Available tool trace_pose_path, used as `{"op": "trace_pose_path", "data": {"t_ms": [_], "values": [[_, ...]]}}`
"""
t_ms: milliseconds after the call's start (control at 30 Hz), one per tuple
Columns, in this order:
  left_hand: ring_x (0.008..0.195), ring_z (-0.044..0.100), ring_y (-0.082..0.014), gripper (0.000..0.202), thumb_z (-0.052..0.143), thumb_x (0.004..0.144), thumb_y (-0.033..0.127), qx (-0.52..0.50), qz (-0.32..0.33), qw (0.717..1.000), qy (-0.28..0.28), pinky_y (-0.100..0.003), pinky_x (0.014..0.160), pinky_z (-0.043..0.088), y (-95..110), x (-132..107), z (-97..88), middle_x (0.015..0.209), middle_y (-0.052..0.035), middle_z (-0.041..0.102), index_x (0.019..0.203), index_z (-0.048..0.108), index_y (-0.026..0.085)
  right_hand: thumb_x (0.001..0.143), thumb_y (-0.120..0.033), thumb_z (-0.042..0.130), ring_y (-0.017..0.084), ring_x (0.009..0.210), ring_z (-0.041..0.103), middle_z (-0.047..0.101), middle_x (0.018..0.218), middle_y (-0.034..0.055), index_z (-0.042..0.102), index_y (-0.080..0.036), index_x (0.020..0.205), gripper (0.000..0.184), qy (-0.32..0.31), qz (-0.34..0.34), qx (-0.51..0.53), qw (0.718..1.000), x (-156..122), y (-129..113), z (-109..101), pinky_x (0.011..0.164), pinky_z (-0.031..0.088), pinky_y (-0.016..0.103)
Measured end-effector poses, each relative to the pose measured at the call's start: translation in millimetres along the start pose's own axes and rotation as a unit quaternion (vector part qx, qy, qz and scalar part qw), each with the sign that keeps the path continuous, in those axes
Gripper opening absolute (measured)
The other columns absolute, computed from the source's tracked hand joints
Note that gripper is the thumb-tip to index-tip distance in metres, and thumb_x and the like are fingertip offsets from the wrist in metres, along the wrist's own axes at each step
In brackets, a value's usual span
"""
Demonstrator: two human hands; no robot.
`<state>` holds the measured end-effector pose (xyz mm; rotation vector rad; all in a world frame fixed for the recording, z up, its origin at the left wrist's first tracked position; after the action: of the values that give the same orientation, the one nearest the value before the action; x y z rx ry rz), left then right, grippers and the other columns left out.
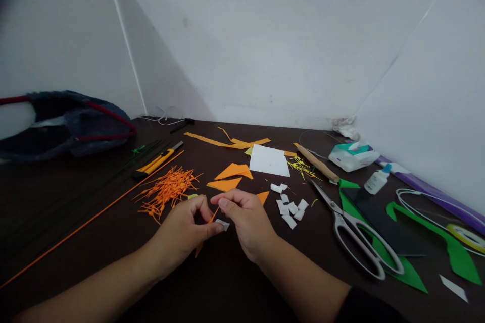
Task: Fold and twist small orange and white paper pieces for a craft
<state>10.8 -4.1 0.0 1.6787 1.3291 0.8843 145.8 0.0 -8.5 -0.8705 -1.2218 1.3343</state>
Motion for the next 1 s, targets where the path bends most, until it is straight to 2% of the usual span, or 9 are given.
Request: {"op": "trace_pose_path", "data": {"t_ms": [100, 200, 400, 500, 667, 767, 867, 1000], "values": [[0.054, 0.04, -0.0119, 0.025, 0.066, 0.057, 0.022, 0.012, -0.004, 1.0, -0.002, -0.025, 0.051, 0.031, 3, -1, 1.1, 0.055, 0.0052, 0.043, 0.055, 0.041, 0.019, 0.069, -0.02, 0.062, 0.01, 0.061, 0.046, 0.058, 0.066, 0.0001, 0.064, -0.019, 0.064, 0.005, 0.013, 0.026, 0.062, 0.998, -1, -1, 4, 0.062, 0.035, 0.027], [0.054, 0.04, -0.0119, 0.025, 0.065, 0.058, 0.022, 0.007, -0.001, 1.0, -0.007, -0.025, 0.052, 0.031, 5, -3, 1.7, 0.054, 0.0057, 0.043, 0.055, 0.04, 0.02, 0.065, -0.018, 0.066, 0.009, 0.056, 0.044, 0.055, 0.061, -0.0012, 0.06, -0.017, 0.058, 0.009, 0.02, 0.045, 0.117, 0.992, -1, -3, 8, 0.055, 0.033, 0.024], [0.055, 0.042, -0.0119, 0.024, 0.064, 0.059, 0.021, -0.005, 0.003, 1.0, -0.021, -0.025, 0.052, 0.032, 7, -3, 2.3, 0.055, 0.0048, 0.045, 0.055, 0.041, 0.019, 0.059, -0.015, 0.068, 0.008, 0.051, 0.041, 0.049, 0.053, -0.0046, 0.053, -0.018, 0.053, 0.017, 0.028, 0.04, 0.146, 0.988, 0, -2, 9, 0.05, 0.032, 0.023], [0.056, 0.044, -0.0125, 0.023, 0.064, 0.059, 0.022, 0.015, 0.011, 1.0, -0.007, -0.026, 0.053, 0.033, 7, -4, 1.0, 0.056, 0.004, 0.047, 0.054, 0.042, 0.019, 0.06, -0.017, 0.068, 0.008, 0.051, 0.041, 0.048, 0.053, -0.0046, 0.054, -0.018, 0.054, 0.015, 0.03, 0.038, 0.121, 0.991, 1, -1, 6, 0.051, 0.033, 0.024], [0.055, 0.043, -0.0128, 0.023, 0.064, 0.06, 0.025, 0.047, 0.027, 0.999, 0.006, -0.026, 0.052, 0.032, 5, -2, -0.9, 0.055, 0.0033, 0.048, 0.053, 0.043, 0.019, 0.067, -0.021, 0.063, 0.011, 0.056, 0.043, 0.052, 0.058, -0.0014, 0.063, -0.018, 0.064, 0.003, 0.023, 0.03, 0.039, 0.999, 2, 1, 1, 0.058, 0.036, 0.027], [0.054, 0.043, -0.0129, 0.023, 0.064, 0.06, 0.025, 0.051, 0.028, 0.998, 0.012, -0.026, 0.052, 0.032, 3, 0, -1.3, 0.055, 0.0033, 0.048, 0.053, 0.042, 0.02, 0.069, -0.021, 0.06, 0.011, 0.059, 0.044, 0.056, 0.066, 0.001, 0.065, -0.019, 0.071, 0.006, 0.026, 0.028, 0.009, 0.999, 3, 3, -2, 0.062, 0.037, 0.028], [0.053, 0.042, -0.0128, 0.023, 0.063, 0.06, 0.025, 0.059, 0.028, 0.998, 0.015, -0.026, 0.051, 0.031, 3, 1, -1.7, 0.053, 0.0036, 0.047, 0.053, 0.042, 0.02, 0.069, -0.021, 0.06, 0.012, 0.061, 0.045, 0.056, 0.066, 0.0006, 0.06, -0.019, 0.065, 0.005, 0.034, 0.02, -0.01, 0.999, 3, 4, -3, 0.063, 0.038, 0.029], [0.053, 0.043, -0.0128, 0.022, 0.063, 0.062, 0.025, 0.064, 0.024, 0.998, 0.008, -0.026, 0.051, 0.031, 4, 0, -1.0, 0.054, 0.0034, 0.048, 0.054, 0.043, 0.019, 0.068, -0.022, 0.062, 0.01, 0.055, 0.039, 0.044, 0.056, -0.0041, 0.048, -0.019, 0.057, 0.018, 0.061, 0.009, -0.029, 0.998, 2, 6, -1, 0.056, 0.034, 0.026]]}}
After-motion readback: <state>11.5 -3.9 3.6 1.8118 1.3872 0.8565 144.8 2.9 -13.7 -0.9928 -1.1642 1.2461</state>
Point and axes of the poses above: each hand's wrist, its own x-axis towards the middle knuckle, its own z-axis out of the palm, y = z × x, the point moved 1 cm from there along x, towards the middle knuckle
